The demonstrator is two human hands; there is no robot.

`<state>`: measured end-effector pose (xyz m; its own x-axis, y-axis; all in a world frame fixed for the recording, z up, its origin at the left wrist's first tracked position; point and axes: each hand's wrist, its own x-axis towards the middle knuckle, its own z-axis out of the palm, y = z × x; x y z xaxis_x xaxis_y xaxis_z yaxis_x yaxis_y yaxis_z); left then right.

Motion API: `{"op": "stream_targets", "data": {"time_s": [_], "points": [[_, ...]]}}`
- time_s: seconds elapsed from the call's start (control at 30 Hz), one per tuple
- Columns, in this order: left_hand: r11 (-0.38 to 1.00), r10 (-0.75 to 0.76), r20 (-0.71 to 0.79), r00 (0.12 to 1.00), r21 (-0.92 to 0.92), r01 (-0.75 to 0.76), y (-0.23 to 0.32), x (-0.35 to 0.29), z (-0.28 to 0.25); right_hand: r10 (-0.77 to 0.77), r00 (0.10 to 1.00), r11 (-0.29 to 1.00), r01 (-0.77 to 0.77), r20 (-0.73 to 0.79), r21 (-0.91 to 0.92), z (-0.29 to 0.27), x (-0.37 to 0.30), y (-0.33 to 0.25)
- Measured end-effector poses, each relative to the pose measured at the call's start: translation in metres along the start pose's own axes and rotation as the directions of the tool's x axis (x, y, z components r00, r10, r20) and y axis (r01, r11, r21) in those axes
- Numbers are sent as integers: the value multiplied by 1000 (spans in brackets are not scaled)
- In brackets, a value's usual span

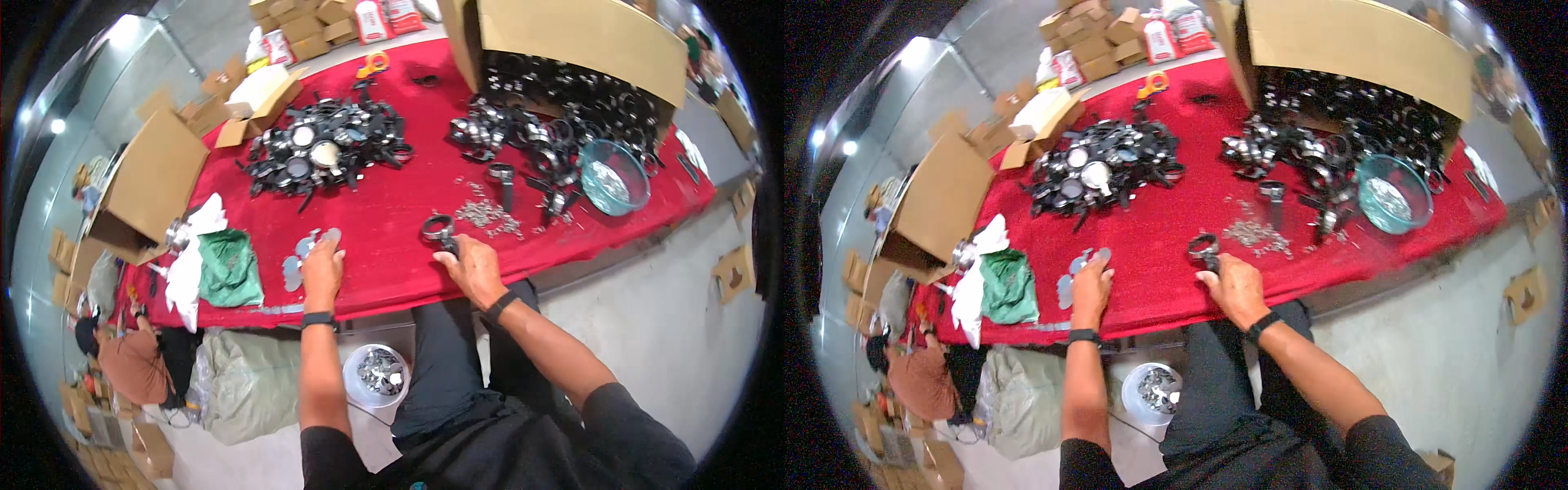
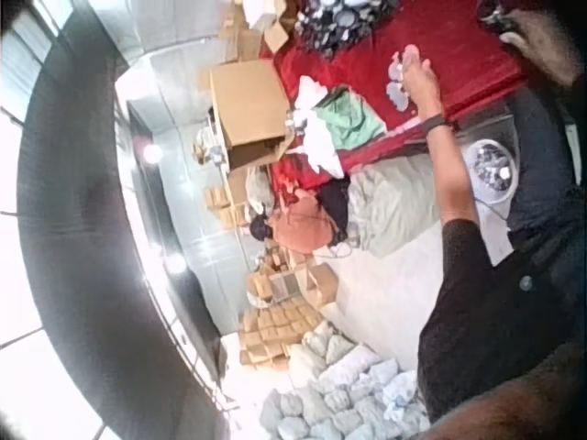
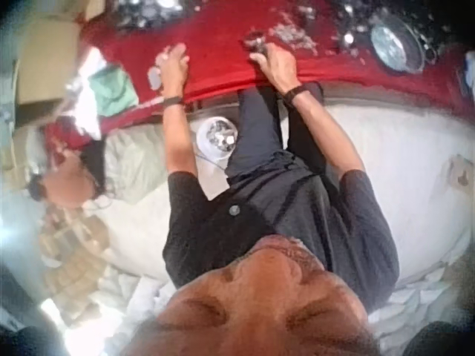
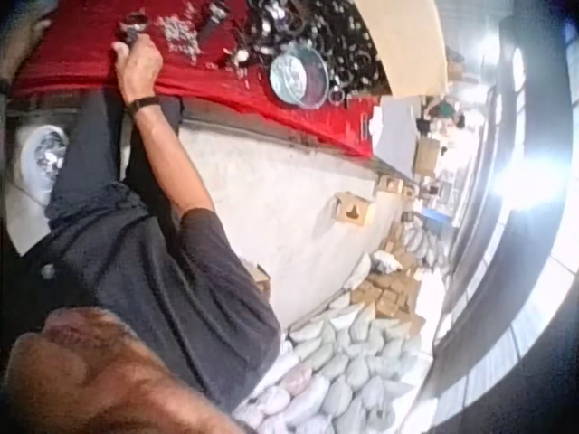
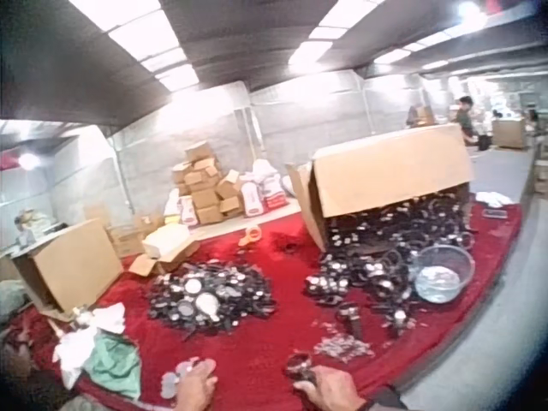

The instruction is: The person is manually assembling small metal components, attaching rings to circular plates.

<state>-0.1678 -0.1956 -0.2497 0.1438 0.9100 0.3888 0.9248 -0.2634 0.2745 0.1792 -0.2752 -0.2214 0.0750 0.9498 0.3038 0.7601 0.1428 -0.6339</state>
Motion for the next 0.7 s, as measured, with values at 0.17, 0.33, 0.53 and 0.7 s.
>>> {"op": "stream_targets", "data": {"time_s": [0.17, 0.33, 0.53, 0.7], "points": [[969, 248, -248, 937, 84, -234, 13, -18, -2, -34, 999, 996, 37, -42, 78, 4, 1, 5], [998, 68, -327, 943, 18, -66, 48, -22, -25, -29, 961, 990, 66, -274, 127, -19, -7, -7], [355, -644, 20, 765, -878, 322, 134, -17, -21, 26, 998, 838, -52, 56, 543, -27, -16, -47], [-420, -321, 511, 797, -831, 364, 205, -36, -15, 118, 962, 581, -268, 246, 768, -26, -13, -61]]}}
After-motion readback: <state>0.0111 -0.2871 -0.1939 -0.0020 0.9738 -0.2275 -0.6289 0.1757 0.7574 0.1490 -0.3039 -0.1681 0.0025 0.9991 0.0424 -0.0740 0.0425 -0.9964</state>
